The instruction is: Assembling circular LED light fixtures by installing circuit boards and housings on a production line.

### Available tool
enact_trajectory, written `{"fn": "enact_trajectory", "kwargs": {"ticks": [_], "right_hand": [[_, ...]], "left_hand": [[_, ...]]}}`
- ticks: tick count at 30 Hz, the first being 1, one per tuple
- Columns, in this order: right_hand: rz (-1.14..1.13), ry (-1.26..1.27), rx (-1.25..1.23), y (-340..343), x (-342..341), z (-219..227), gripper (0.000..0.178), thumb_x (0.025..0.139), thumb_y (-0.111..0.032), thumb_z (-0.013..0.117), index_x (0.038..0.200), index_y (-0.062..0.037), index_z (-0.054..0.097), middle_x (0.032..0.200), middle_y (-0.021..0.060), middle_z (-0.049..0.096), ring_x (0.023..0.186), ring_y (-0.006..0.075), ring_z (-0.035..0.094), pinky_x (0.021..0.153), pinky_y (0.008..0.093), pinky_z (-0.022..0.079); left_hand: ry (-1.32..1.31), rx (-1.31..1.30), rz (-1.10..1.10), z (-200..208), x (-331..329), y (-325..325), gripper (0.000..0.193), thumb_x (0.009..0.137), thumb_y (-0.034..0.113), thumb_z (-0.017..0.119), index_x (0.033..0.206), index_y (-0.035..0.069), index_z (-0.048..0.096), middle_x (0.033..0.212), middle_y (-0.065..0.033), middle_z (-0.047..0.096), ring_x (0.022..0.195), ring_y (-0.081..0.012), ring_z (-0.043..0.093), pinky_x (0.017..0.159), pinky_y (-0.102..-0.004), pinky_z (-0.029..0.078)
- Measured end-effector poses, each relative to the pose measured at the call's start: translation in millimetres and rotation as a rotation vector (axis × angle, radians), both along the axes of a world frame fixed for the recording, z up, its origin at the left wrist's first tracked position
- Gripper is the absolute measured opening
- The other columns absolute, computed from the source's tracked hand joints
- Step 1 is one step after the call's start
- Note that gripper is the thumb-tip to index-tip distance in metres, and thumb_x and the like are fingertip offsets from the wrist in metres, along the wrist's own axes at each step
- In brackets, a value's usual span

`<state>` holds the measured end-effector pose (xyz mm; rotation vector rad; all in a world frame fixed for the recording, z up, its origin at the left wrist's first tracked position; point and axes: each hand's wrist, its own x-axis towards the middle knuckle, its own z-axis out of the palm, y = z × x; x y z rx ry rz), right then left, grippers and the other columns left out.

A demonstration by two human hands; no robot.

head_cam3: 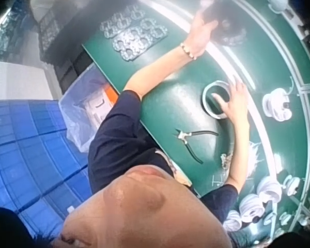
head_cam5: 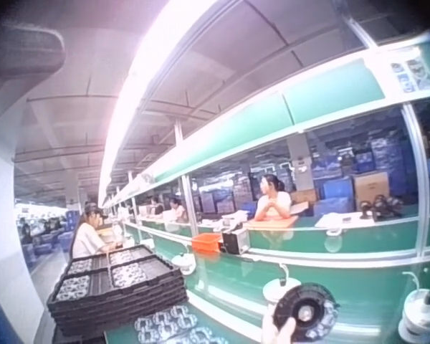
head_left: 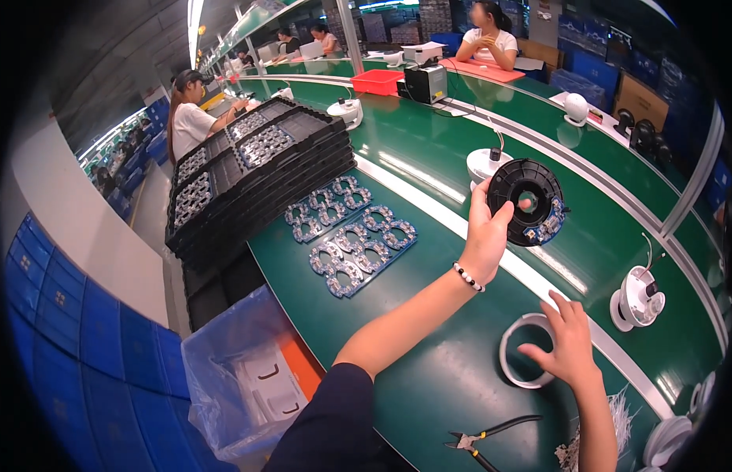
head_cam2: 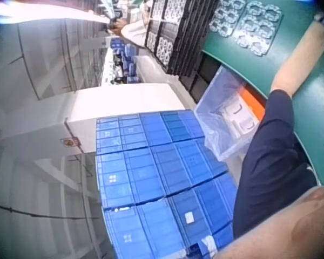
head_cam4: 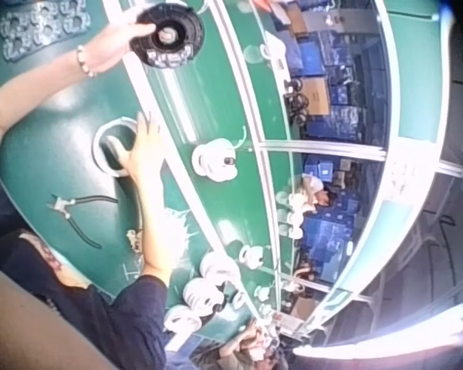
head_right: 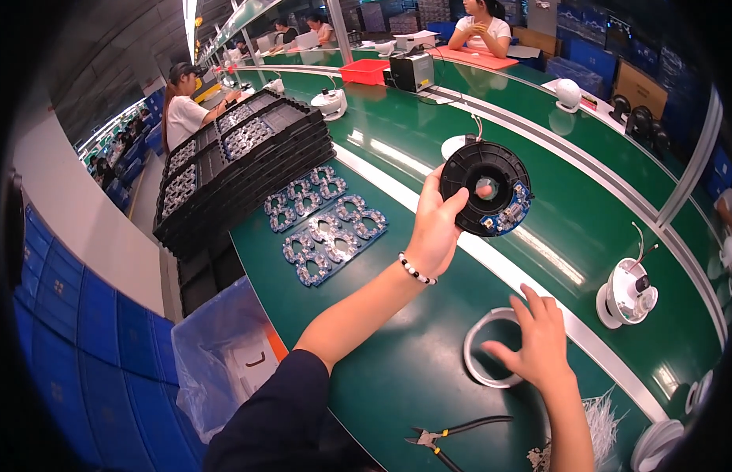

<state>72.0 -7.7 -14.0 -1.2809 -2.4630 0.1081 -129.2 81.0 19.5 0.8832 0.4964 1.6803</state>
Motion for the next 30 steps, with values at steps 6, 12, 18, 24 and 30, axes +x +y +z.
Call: {"fn": "enact_trajectory", "kwargs": {"ticks": [6, 12, 18, 24, 30], "right_hand": [[0.054, -0.205, -0.467, -7.2, -6.3, -18.0, 0.127, 0.040, -0.064, 0.079, 0.139, -0.0027, 0.028, 0.144, 0.0273, 0.017, 0.134, 0.0482, 0.010, 0.105, 0.0630, 0.010], [-0.020, -0.319, -0.540, -18.6, 18.0, 18.6, 0.129, 0.037, -0.042, 0.088, 0.142, -0.0100, 0.021, 0.148, 0.0209, 0.009, 0.136, 0.0454, 0.005, 0.105, 0.0635, 0.009], [0.043, -0.246, -0.487, -20.7, 51.5, 0.9, 0.123, 0.041, -0.035, 0.088, 0.142, -0.0100, 0.022, 0.147, 0.0200, 0.014, 0.136, 0.0414, 0.013, 0.106, 0.0601, 0.017], [0.031, -0.151, -0.368, -29.7, 77.2, -12.4, 0.116, 0.045, -0.045, 0.083, 0.139, -0.0066, 0.027, 0.144, 0.0233, 0.020, 0.133, 0.0429, 0.017, 0.107, 0.0543, 0.019], [-0.320, 0.773, -0.282, -19.6, 74.3, -37.8, 0.100, 0.057, -0.032, 0.082, 0.137, -0.0031, 0.029, 0.132, 0.0180, 0.038, 0.120, 0.0302, 0.041, 0.100, 0.0417, 0.035]], "left_hand": [[-0.031, -0.032, -0.052, -7.3, 7.0, -3.1, 0.043, 0.088, -0.004, 0.042, 0.129, 0.001, 0.031, 0.121, -0.0101, 0.048, 0.110, -0.0154, 0.049, 0.096, -0.0302, 0.040], [0.001, -0.059, 0.026, -7.1, 5.4, -1.6, 0.034, 0.088, 0.000, 0.046, 0.121, 0.002, 0.039, 0.116, -0.0106, 0.051, 0.107, -0.0210, 0.053, 0.092, -0.0373, 0.045], [0.079, -0.049, -0.104, -16.8, 11.7, -2.4, 0.032, 0.091, 0.002, 0.043, 0.123, 0.001, 0.037, 0.120, -0.0127, 0.050, 0.108, -0.0206, 0.053, 0.091, -0.0355, 0.046], [0.155, -0.084, -0.158, -26.3, 29.4, -15.1, 0.034, 0.091, 0.002, 0.040, 0.125, 0.001, 0.037, 0.124, -0.0123, 0.048, 0.112, -0.0211, 0.051, 0.092, -0.0359, 0.045], [0.110, -0.152, -0.255, -68.0, 54.6, -26.0, 0.044, 0.088, -0.007, 0.042, 0.129, 0.003, 0.032, 0.129, -0.0120, 0.045, 0.119, -0.0219, 0.045, 0.096, -0.0381, 0.043]]}}
